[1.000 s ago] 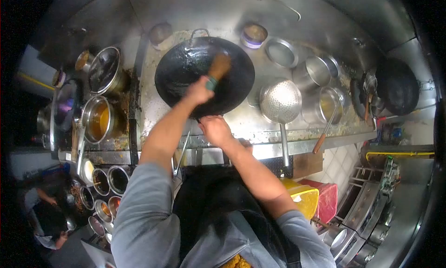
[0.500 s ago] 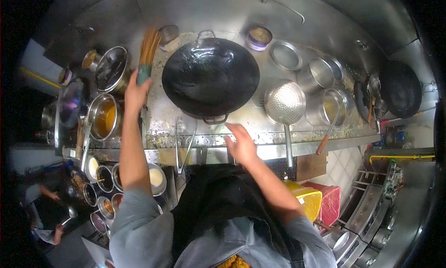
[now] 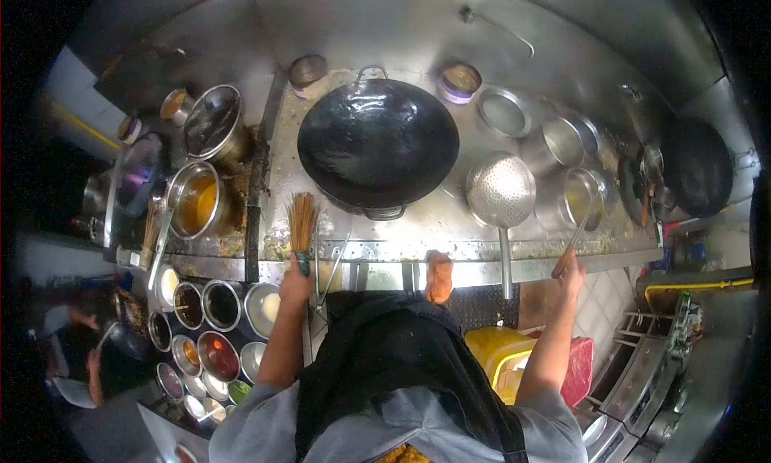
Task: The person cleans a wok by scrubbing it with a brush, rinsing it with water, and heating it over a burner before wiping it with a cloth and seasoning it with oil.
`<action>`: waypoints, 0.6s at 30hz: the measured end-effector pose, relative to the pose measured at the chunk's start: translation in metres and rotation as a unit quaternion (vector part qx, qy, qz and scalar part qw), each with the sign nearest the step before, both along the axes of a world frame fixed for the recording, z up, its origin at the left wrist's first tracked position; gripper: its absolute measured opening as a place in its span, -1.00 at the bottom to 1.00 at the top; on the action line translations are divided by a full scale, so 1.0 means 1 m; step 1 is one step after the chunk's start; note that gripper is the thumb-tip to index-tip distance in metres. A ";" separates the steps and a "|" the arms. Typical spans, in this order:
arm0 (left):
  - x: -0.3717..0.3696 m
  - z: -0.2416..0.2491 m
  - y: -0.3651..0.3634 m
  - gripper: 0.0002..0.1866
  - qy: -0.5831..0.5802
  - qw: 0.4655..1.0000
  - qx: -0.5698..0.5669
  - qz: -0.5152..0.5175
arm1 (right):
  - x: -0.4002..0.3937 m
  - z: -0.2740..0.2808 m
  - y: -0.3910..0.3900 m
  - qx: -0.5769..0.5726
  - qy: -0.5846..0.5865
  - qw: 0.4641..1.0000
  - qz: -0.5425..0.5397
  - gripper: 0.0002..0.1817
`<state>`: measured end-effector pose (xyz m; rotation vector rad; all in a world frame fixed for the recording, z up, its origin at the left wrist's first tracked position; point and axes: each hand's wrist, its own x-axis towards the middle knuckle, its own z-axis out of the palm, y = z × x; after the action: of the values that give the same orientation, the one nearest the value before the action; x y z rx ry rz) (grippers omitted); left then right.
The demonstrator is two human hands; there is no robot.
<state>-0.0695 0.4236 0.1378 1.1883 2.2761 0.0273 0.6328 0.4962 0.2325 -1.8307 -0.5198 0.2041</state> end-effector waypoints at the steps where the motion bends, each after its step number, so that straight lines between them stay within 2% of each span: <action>1: 0.002 0.011 0.007 -0.10 0.032 0.999 -0.018 -0.027 | 0.007 0.010 0.014 -0.040 0.178 0.977 0.109 -0.72; 2: 0.005 0.022 0.011 -0.15 0.050 0.998 -0.008 -0.029 | 0.010 0.017 0.026 -0.081 0.347 0.909 0.215 -0.75; 3: 0.006 0.035 0.012 -0.15 0.051 0.998 -0.003 -0.021 | 0.007 0.018 0.038 -0.078 0.347 0.908 0.223 -0.75; 5: 0.008 0.054 0.011 -0.24 0.065 0.990 0.117 -0.035 | -0.001 0.011 0.060 -0.081 0.328 0.920 0.197 -0.79; 6: 0.015 0.064 0.006 -0.36 0.070 0.975 0.208 -0.032 | 0.005 -0.009 0.074 -0.054 0.290 0.941 0.168 -0.85; 9: 0.035 0.077 -0.013 -0.41 0.066 0.973 0.223 -0.004 | -0.002 -0.023 0.084 -0.016 0.294 0.942 0.161 -0.86; 13: 0.051 0.028 -0.064 -0.52 0.025 0.971 0.238 -0.022 | -0.012 -0.013 0.073 -0.021 0.299 0.938 0.172 -0.84; 15: 0.072 0.017 -0.089 -0.58 0.013 0.972 0.235 -0.004 | -0.014 -0.003 0.067 -0.095 0.268 0.939 0.193 -0.83; 18: 0.114 0.029 -0.115 -0.64 -0.037 0.985 0.164 0.043 | -0.007 -0.002 0.058 -0.053 0.319 0.923 0.209 -0.83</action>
<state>0.0441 0.3085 0.1669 1.2238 2.3153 0.4868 0.6260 0.5547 0.2303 -1.6101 -0.4281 1.0961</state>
